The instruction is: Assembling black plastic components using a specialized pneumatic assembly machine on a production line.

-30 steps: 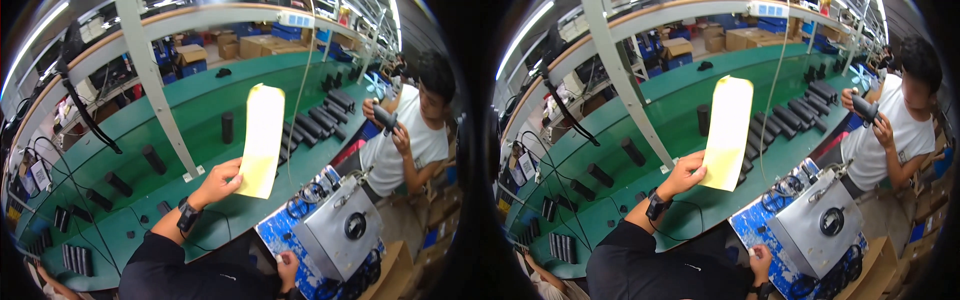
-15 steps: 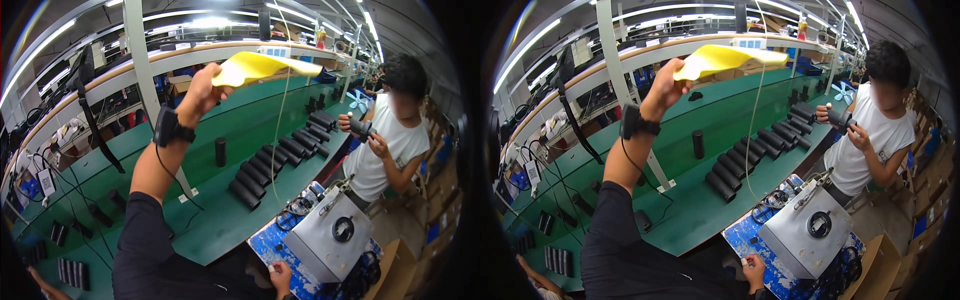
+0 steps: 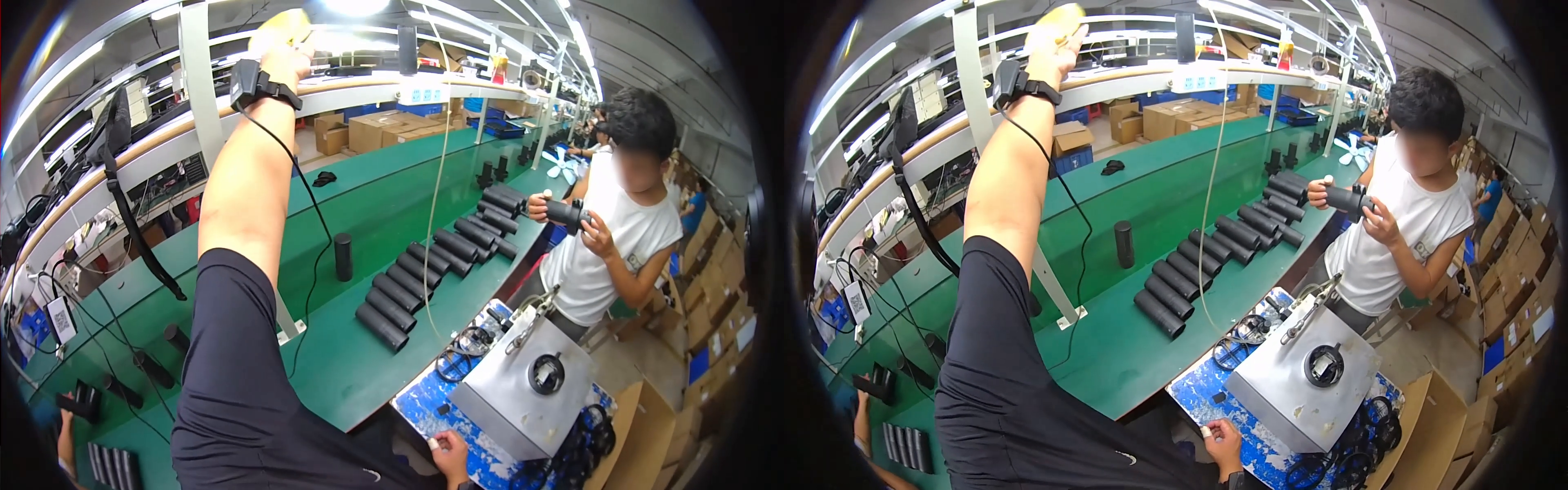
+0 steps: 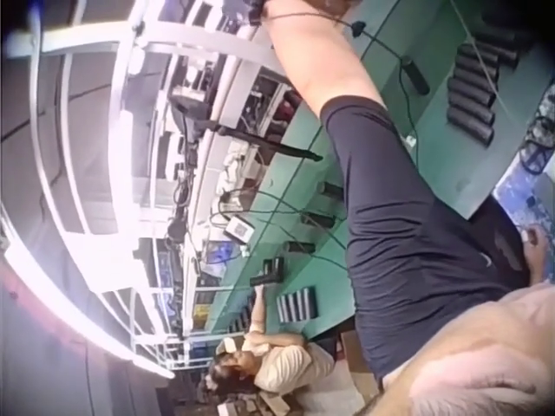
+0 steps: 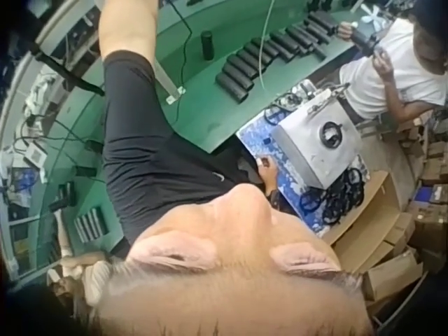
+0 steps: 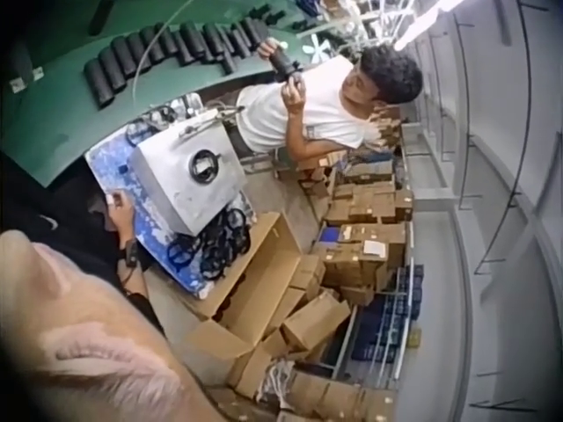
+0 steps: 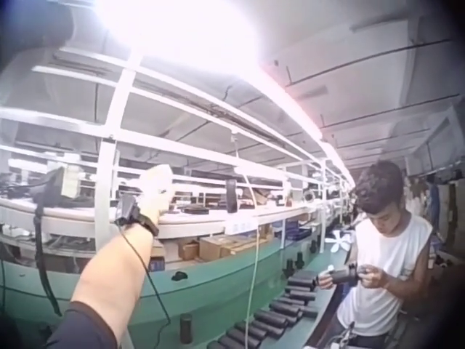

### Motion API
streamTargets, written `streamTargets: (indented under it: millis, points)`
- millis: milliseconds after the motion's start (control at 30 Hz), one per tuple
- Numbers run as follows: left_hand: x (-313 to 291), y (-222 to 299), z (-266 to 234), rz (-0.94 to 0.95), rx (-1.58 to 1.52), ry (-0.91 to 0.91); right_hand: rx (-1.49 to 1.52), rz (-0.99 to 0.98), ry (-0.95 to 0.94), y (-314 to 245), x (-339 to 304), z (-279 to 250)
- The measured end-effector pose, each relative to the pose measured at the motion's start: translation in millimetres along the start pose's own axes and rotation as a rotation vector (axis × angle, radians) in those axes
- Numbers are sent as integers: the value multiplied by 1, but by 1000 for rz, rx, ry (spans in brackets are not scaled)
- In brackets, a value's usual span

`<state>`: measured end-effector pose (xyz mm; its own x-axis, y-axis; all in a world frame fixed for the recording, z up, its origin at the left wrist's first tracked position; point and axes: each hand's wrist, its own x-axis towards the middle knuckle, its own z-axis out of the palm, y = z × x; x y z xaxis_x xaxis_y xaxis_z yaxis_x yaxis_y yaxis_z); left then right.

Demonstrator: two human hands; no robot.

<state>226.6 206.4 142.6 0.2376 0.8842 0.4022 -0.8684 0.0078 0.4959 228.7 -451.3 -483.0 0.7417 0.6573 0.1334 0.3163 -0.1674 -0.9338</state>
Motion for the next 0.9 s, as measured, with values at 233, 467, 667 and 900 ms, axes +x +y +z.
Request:
streamTargets:
  millis: [233, 467, 667, 900]
  points:
    - [-141, -10, -23, -300, 688, -854, -34, 3, 2, -4, 7, -2]
    - [-175, -191, -239, -178, 1817, -1244, 12, 18, -2, -2, 12, -5]
    - [-187, -285, -403, 92, 1940, -599, -30, 55, -13, -15, 10, -3]
    - [-237, -244, -349, 268, 1722, -426, -12, 52, 22, -8, 8, -14]
